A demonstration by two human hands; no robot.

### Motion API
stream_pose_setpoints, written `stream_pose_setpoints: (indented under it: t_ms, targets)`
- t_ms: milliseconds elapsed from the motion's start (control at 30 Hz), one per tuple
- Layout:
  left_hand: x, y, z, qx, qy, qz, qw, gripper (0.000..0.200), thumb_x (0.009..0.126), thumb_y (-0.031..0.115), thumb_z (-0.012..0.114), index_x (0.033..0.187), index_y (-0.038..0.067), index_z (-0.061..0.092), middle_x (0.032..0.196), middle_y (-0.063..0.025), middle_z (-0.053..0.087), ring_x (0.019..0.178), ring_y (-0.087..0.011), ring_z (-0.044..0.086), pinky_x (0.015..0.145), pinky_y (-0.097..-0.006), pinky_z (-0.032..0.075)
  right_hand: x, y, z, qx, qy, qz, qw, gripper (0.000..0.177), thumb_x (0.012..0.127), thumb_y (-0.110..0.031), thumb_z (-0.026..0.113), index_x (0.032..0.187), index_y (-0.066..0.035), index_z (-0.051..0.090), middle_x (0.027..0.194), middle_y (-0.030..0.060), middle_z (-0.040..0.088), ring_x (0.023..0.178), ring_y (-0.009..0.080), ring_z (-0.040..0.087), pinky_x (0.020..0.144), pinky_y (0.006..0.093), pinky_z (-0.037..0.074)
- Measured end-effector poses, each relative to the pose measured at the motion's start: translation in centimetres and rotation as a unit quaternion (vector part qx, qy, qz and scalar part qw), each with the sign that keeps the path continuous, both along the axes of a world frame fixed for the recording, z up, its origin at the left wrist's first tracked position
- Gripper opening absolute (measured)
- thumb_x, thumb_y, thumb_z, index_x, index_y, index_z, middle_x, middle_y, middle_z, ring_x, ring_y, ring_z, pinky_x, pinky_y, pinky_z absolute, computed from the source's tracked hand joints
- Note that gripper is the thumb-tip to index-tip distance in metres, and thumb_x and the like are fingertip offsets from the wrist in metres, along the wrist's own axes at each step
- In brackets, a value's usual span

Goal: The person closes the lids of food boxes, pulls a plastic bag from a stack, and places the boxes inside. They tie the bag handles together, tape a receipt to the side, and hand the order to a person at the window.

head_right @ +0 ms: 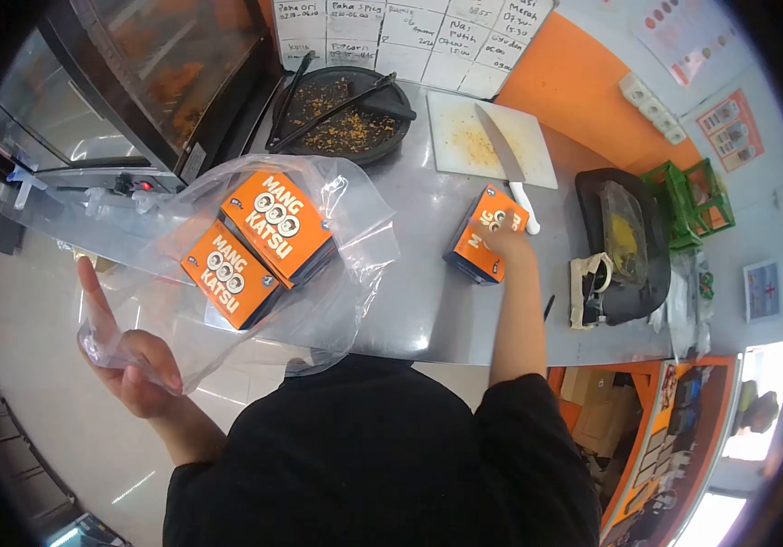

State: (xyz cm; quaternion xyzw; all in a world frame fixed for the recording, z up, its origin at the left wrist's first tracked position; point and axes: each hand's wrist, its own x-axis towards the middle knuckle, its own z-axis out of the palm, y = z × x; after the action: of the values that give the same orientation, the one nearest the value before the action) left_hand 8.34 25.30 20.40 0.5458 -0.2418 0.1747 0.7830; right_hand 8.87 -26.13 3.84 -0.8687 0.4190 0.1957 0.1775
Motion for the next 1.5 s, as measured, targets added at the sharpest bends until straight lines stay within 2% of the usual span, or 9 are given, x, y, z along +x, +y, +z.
stream_pose_setpoints:
  t_ms: [267,400,600,667,767,933,1133,1367,1500]
  targets:
    - [-0.2,-0.1,0.2,-0.028,0.012,0.018,0.999,0.091,0.076,0.020,0.061,0.131,-0.024,0.003,0.141,-0.0395,0.013,0.038,-0.0135,0.054,0.044,-0.0207,0.050,7.4,8.3,1.3,-0.082,-0.086,0.072,0.990,0.105,0.061,-0.050,0.073,0.146,-0.036,0.013,0.151,0.0146,0.010,0.137,0.0385,0.017,0.100,0.0624,0.027]
    - [-0.5,1.9,0.0,-0.025,0.065,0.008,0.998,0.091,0.075,0.021,0.062,0.130,-0.026,0.007,0.141,-0.0392,0.012,0.040,-0.0142,0.056,0.047,-0.0214,0.051,7.7,6.8,4.1,-0.169,-0.256,0.191,0.933,0.102,0.059,-0.040,0.074,0.146,-0.026,0.021,0.141,0.0213,0.029,0.127,0.0398,0.033,0.102,0.0512,0.031]
    - [0.0,5.5,-2.3,-0.009,0.069,-0.083,0.994,0.059,0.080,0.010,0.059,0.131,0.019,0.032,0.145,-0.0337,0.009,0.050,-0.0208,0.062,0.044,-0.0240,0.052,3.2,19.0,23.9,0.162,-0.421,0.302,0.840,0.104,0.057,-0.028,0.072,0.146,-0.012,0.021,0.136,0.0191,0.036,0.128,0.0317,0.034,0.107,0.0362,0.025]
    - [0.4,5.6,-1.5,-0.035,0.098,-0.094,0.990,0.041,0.079,0.005,0.060,0.111,0.007,0.033,0.145,-0.0332,0.010,0.057,-0.0244,0.065,0.053,-0.0295,0.057,2.5,23.0,25.9,0.270,-0.399,0.393,0.783,0.104,0.057,-0.028,0.073,0.145,-0.010,0.020,0.137,0.0184,0.034,0.129,0.0308,0.032,0.107,0.0365,0.024]
    - [0.9,5.5,-0.9,-0.047,0.073,-0.120,0.989,0.039,0.080,0.002,0.057,0.110,0.008,0.033,0.145,-0.0314,0.010,0.069,-0.0244,0.067,0.060,-0.0296,0.058,4.8,29.3,23.7,0.245,-0.278,0.608,0.702,0.103,0.059,-0.032,0.073,0.145,-0.010,0.020,0.137,0.0208,0.034,0.129,0.0354,0.032,0.107,0.0388,0.025]
    - [0.4,6.9,-1.1,0.045,0.020,-0.211,0.976,0.045,0.077,-0.009,0.055,0.114,0.001,0.030,0.145,-0.0268,0.011,0.091,-0.0284,0.064,0.069,-0.0314,0.058,8.9,42.1,15.1,0.141,-0.053,0.525,0.837,0.097,0.062,-0.047,0.068,0.144,-0.021,0.024,0.141,0.0259,0.027,0.131,0.0405,0.025,0.100,0.0518,0.032]
    - [-0.5,8.6,-2.6,-0.065,0.041,-0.201,0.977,0.045,0.077,-0.013,0.054,0.113,-0.001,0.029,0.130,-0.0225,0.029,0.092,-0.0317,0.062,0.070,-0.0363,0.057,8.9,45.5,5.5,0.000,-0.208,0.451,0.868,0.092,0.066,-0.053,0.068,0.142,-0.021,0.028,0.143,0.0221,0.023,0.129,0.0369,0.028,0.091,0.0667,0.029]
    - [4.3,9.7,-1.8,0.204,-0.111,0.199,0.952,0.042,0.073,-0.005,0.069,0.107,0.003,0.047,0.110,-0.0210,0.054,0.076,-0.0240,0.061,0.070,-0.0312,0.051,3.0,31.1,16.0,-0.215,-0.251,0.600,0.729,0.047,0.076,-0.023,0.062,0.121,-0.013,0.054,0.128,0.0089,0.047,0.128,0.0271,0.035,0.107,0.0591,0.018]
    - [9.5,9.5,-0.4,0.386,-0.320,0.453,0.737,0.021,0.064,-0.010,0.074,0.075,0.003,0.062,0.078,-0.0082,0.058,0.063,-0.0197,0.054,0.056,-0.0327,0.046,2.0,21.9,19.8,-0.388,-0.033,0.594,0.704,0.027,0.073,-0.009,0.057,0.100,-0.012,0.060,0.101,0.0033,0.057,0.118,0.0187,0.044,0.110,0.0527,0.016]
